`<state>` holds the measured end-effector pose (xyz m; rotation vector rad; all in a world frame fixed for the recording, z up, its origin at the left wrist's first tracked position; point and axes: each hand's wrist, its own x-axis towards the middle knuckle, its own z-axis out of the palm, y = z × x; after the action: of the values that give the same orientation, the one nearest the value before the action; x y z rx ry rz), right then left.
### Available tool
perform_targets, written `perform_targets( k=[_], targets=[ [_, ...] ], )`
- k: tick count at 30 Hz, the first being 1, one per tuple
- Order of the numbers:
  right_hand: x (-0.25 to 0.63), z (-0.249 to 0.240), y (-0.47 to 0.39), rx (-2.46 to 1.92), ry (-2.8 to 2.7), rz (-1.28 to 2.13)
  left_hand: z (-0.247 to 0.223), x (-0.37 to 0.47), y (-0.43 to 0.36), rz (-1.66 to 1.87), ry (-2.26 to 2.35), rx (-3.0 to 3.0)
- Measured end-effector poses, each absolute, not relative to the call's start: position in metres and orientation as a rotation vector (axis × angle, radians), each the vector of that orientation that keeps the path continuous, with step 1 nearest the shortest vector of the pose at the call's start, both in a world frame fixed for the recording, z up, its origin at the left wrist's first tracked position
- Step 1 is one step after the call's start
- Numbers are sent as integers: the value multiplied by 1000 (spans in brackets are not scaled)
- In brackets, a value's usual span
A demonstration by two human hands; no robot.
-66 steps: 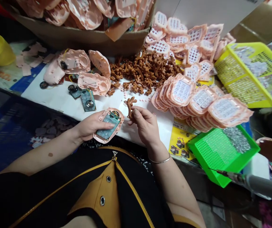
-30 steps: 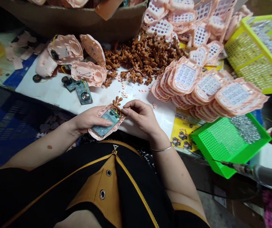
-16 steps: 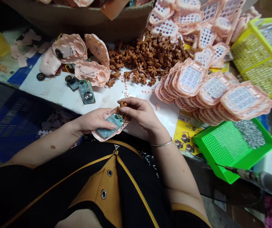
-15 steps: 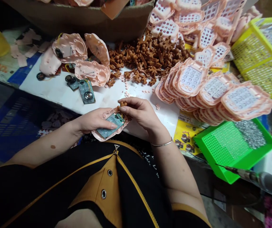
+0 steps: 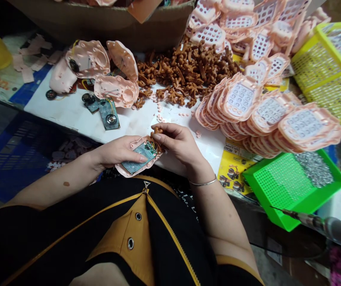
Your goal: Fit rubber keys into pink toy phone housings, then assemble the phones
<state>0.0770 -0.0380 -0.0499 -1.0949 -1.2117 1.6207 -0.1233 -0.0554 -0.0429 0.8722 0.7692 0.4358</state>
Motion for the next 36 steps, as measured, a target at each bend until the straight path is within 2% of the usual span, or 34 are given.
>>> perform_targets(
  k=[8, 12, 17, 20, 31, 36],
  targets=[
    [75, -49, -41, -1119, -1331, 1549, -42, -122, -55, 410, 759, 918],
    [73, -46, -43, -1198, -1544, 1327, -44, -123, -56, 442, 856, 996],
    [71, -50, -45, -1187, -1407, 1529, -47, -124, -56, 421, 909, 1064],
    [68, -54, -47, -1197, -1380, 1454, -46, -124, -57, 429, 868, 1036],
    [81, -59, -57, -1080, -1095, 1686, -45, -126, -53, 480, 696, 825],
    [78, -58, -61, -1099, -1041, 1665, -45, -126, -54, 495, 766, 823]
  ],
)
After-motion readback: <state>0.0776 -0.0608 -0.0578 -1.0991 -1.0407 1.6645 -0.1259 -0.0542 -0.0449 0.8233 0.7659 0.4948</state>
